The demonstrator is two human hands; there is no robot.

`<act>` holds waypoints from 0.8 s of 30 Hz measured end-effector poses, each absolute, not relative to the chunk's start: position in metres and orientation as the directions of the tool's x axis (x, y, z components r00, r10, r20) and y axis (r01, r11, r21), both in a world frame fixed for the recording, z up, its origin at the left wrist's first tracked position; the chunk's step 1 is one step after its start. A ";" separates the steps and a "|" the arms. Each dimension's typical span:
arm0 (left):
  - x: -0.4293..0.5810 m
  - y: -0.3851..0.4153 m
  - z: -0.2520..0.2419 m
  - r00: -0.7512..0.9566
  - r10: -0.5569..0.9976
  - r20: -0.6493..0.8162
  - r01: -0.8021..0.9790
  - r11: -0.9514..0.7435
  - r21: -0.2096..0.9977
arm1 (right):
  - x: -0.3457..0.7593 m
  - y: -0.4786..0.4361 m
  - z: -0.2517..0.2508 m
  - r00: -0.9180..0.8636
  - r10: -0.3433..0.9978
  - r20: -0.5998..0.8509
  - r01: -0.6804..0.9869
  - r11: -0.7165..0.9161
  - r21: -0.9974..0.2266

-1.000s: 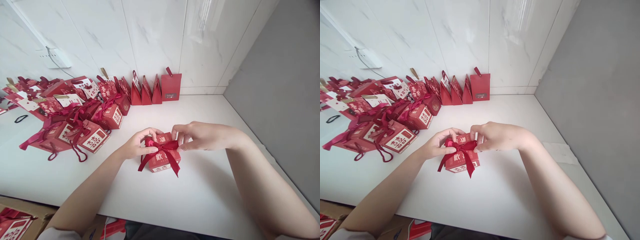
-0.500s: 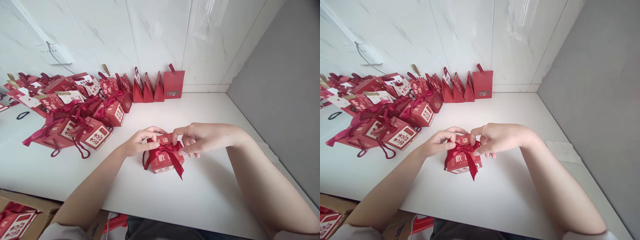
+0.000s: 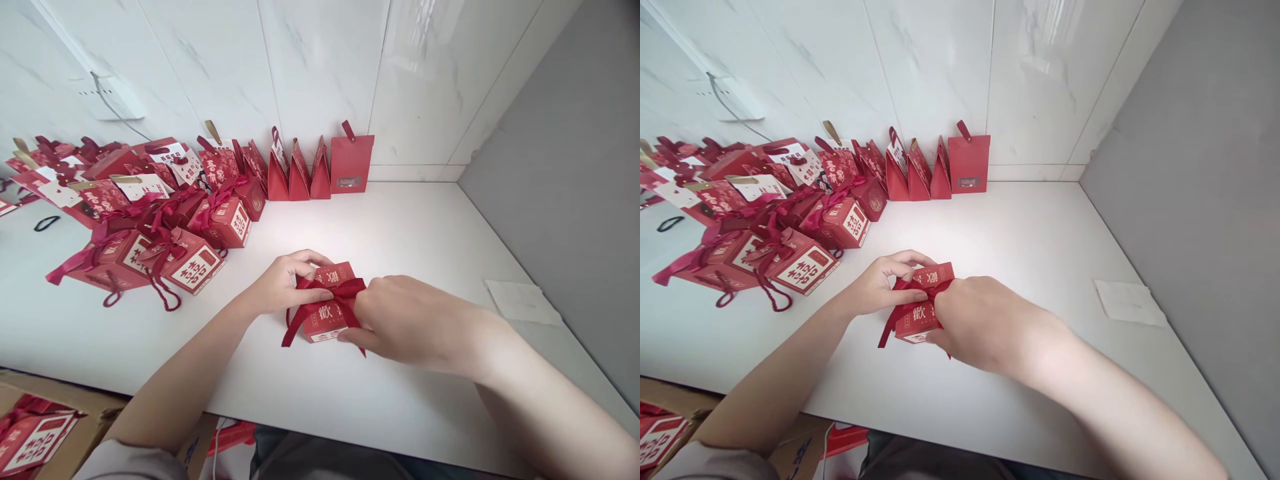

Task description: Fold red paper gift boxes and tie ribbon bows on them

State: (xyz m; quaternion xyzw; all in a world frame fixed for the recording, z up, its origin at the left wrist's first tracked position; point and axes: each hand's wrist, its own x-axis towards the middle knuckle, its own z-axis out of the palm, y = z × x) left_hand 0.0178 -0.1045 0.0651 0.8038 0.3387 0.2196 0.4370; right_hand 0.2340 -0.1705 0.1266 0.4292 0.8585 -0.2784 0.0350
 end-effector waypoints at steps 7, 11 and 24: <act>0.012 -0.100 0.067 0.707 0.706 0.036 0.359 -0.402 0.842 | 0.238 -0.173 0.125 -0.631 0.709 -0.316 0.775 0.556 -0.300; 0.011 -0.097 0.066 0.713 0.701 0.017 0.344 -0.371 0.863 | 0.246 -0.171 0.127 -0.601 0.729 -0.329 0.798 0.525 -0.295; 0.011 -0.094 0.062 0.718 0.696 -0.003 0.318 -0.324 0.891 | 0.251 -0.171 0.122 -0.598 0.725 -0.342 0.802 0.542 -0.253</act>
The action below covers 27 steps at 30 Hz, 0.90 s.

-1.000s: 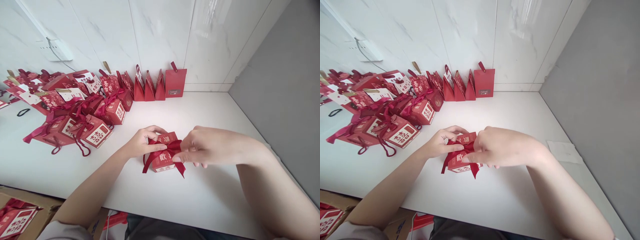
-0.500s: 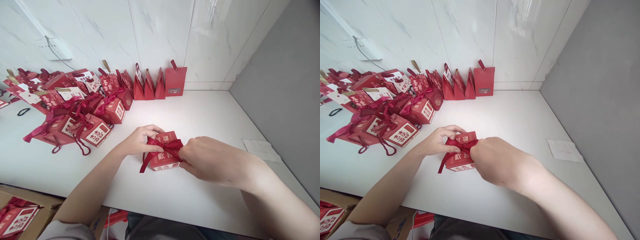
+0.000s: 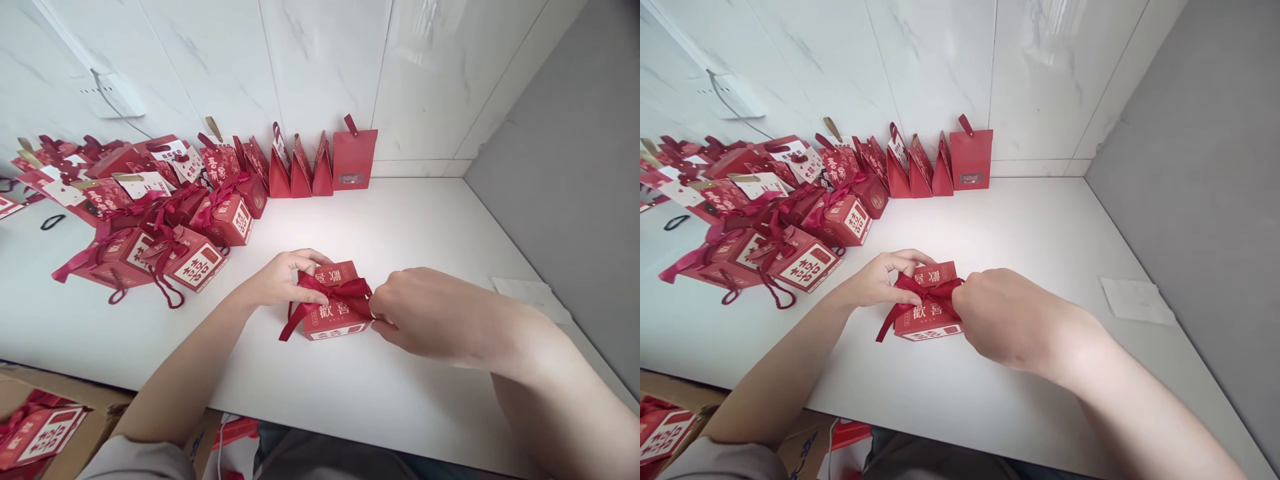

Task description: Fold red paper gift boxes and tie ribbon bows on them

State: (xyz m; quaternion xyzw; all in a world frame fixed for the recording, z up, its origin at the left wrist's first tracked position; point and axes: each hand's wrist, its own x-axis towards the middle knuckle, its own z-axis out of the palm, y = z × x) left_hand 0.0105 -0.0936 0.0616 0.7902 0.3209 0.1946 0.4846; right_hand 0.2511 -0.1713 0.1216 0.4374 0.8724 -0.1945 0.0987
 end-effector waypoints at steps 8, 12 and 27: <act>0.012 -0.095 0.062 0.722 0.692 0.023 0.319 -0.362 0.876 | 0.248 -0.181 0.123 -0.700 0.676 -0.228 0.708 0.617 -0.343; 0.012 -0.096 0.062 0.724 0.690 0.025 0.298 -0.345 0.890 | 0.258 -0.174 0.127 -0.667 0.680 -0.305 0.742 0.568 -0.356; 0.011 -0.096 0.062 0.724 0.690 -0.015 0.345 -0.343 0.874 | 0.275 -0.124 0.130 -0.704 0.623 -0.341 0.617 0.300 -0.727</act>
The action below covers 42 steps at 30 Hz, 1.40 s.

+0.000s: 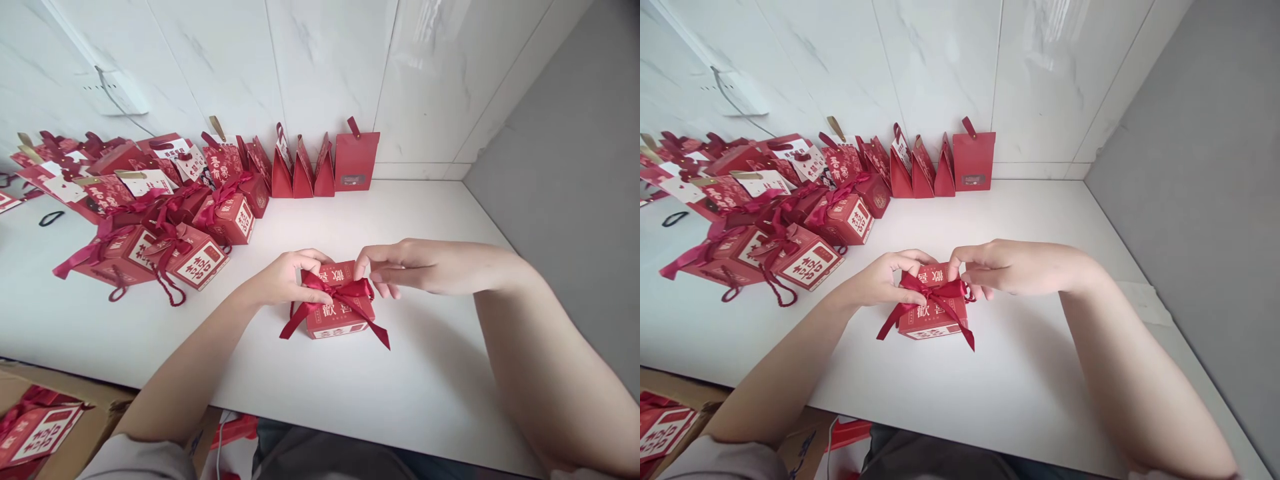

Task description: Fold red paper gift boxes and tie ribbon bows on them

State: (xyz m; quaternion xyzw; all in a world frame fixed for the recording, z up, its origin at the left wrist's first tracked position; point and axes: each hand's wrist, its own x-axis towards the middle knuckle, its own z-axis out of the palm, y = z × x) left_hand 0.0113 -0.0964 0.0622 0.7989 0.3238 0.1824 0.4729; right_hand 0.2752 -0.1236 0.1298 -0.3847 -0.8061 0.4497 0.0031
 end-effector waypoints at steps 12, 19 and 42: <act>0.012 -0.096 0.062 0.722 0.692 -0.016 0.339 -0.335 0.879 | 0.270 -0.114 0.114 -0.734 0.537 -0.416 0.573 0.159 -0.804; 0.012 -0.096 0.060 0.733 0.680 0.004 0.309 -0.338 0.889 | 0.265 -0.109 0.102 -0.780 0.546 -0.307 0.396 0.051 -0.917; 0.012 -0.097 0.063 0.715 0.699 0.011 0.378 -0.398 0.836 | 0.263 -0.097 0.088 -0.767 0.555 -0.322 0.424 0.063 -0.903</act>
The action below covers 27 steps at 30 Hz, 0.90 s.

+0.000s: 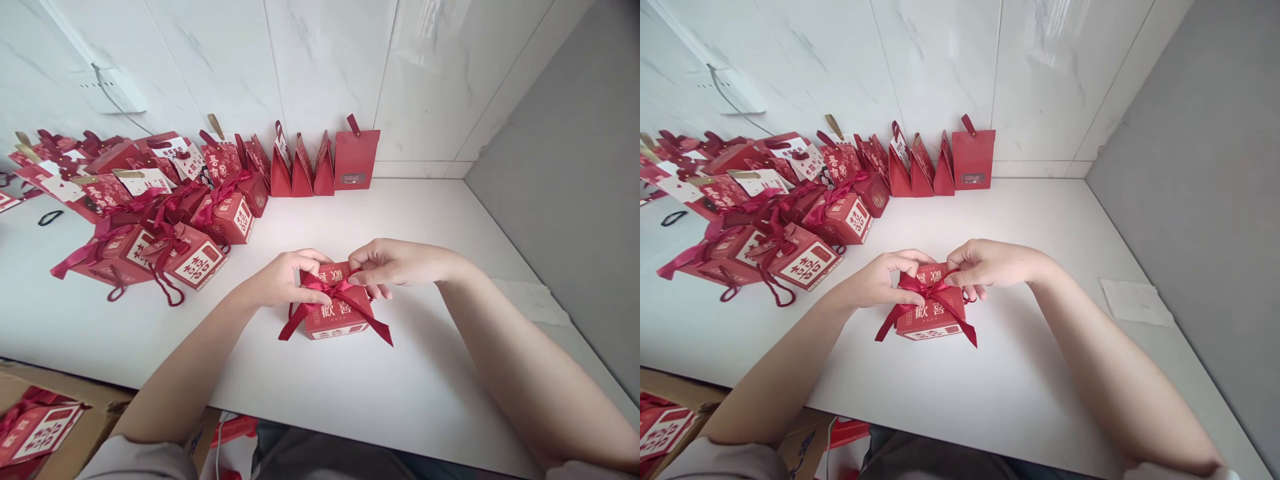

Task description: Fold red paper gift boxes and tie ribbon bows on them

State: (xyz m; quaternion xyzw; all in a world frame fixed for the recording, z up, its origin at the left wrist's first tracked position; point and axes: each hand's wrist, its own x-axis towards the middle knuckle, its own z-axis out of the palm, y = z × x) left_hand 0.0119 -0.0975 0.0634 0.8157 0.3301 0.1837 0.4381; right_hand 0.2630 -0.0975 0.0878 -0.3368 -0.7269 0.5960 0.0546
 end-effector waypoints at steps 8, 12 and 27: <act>0.011 -0.103 0.073 0.697 0.716 0.042 0.452 -0.484 0.749 | 0.263 -0.100 0.092 -0.762 0.548 -0.345 0.462 0.087 -0.883; 0.010 -0.104 0.076 0.678 0.734 0.046 0.499 -0.506 0.703 | 0.264 -0.100 0.093 -0.761 0.546 -0.351 0.472 0.094 -0.876; 0.007 -0.097 0.069 0.713 0.697 0.080 0.360 -0.462 0.811 | 0.262 -0.103 0.095 -0.771 0.535 -0.344 0.446 0.069 -0.892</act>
